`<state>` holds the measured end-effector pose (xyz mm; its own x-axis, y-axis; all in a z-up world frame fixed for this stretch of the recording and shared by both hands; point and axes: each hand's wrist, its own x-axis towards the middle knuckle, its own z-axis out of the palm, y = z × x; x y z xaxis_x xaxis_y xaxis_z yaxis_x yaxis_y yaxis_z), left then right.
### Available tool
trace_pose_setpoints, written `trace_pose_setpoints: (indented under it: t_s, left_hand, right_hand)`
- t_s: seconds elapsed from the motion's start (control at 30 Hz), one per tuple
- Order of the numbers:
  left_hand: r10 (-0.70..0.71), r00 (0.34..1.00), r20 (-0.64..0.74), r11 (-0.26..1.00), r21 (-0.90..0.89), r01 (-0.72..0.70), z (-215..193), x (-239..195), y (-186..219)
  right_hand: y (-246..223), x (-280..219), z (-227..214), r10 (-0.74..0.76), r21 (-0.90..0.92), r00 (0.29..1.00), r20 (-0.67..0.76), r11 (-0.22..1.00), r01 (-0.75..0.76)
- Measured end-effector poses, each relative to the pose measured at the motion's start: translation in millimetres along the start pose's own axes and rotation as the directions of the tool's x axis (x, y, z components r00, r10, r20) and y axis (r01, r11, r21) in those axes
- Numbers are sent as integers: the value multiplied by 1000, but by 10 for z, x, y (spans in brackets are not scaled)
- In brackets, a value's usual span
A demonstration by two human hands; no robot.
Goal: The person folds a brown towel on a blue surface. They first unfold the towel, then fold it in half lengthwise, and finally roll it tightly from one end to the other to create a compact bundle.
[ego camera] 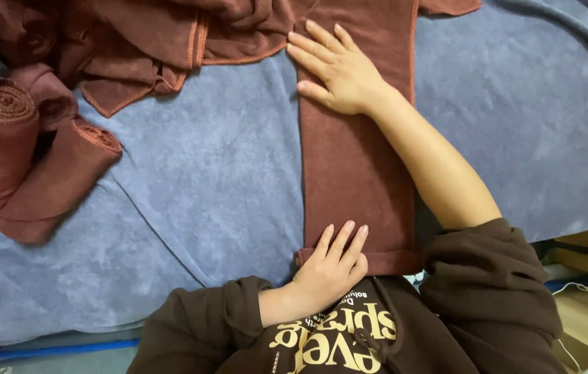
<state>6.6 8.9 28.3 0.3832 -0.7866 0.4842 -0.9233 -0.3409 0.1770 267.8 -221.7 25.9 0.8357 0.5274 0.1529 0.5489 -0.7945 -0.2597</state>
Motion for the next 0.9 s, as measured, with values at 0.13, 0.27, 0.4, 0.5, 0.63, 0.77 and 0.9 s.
trace_pose_setpoints:
  t_s: [0.13, 0.27, 0.4, 0.5, 0.63, 0.77, 0.9]
  left_hand:
    - [-4, 1000, 21, 999, 35, 3, -10, -26, 25]
    - [-24, 999, 40, 1000, 20, 23, -84, 25, 27]
    - [-50, 998, 43, 999, 17, 49, -42, 16, 11]
    - [-1, 1000, 15, 1000, -14, 1, 174, -166, 31]
    - [-30, 999, 26, 999, 45, 29, 246, -283, 77]
    - [-14, 999, 48, 999, -32, 15, 99, -145, -21]
    - [-11, 998, 57, 999, -50, 14, 101, -151, -57]
  right_hand:
    - [69, 6, 19, 63, 75, 998, 11, 995, -64]
    - [-240, -301, -473, 55, 312, 966, -254, 950, 28]
    - [-837, -1242, -788, -40, 386, 973, -228, 914, 128]
    - [-1309, -1979, -678, 33, 528, 997, -63, 849, 5]
    - [-1685, -2620, -255, 50, 447, 991, -120, 894, 9]
    - [-1760, -2955, 125, 61, 183, 950, -308, 983, -4]
    - [-1713, -3017, 236, 68, 154, 935, -347, 988, -15]
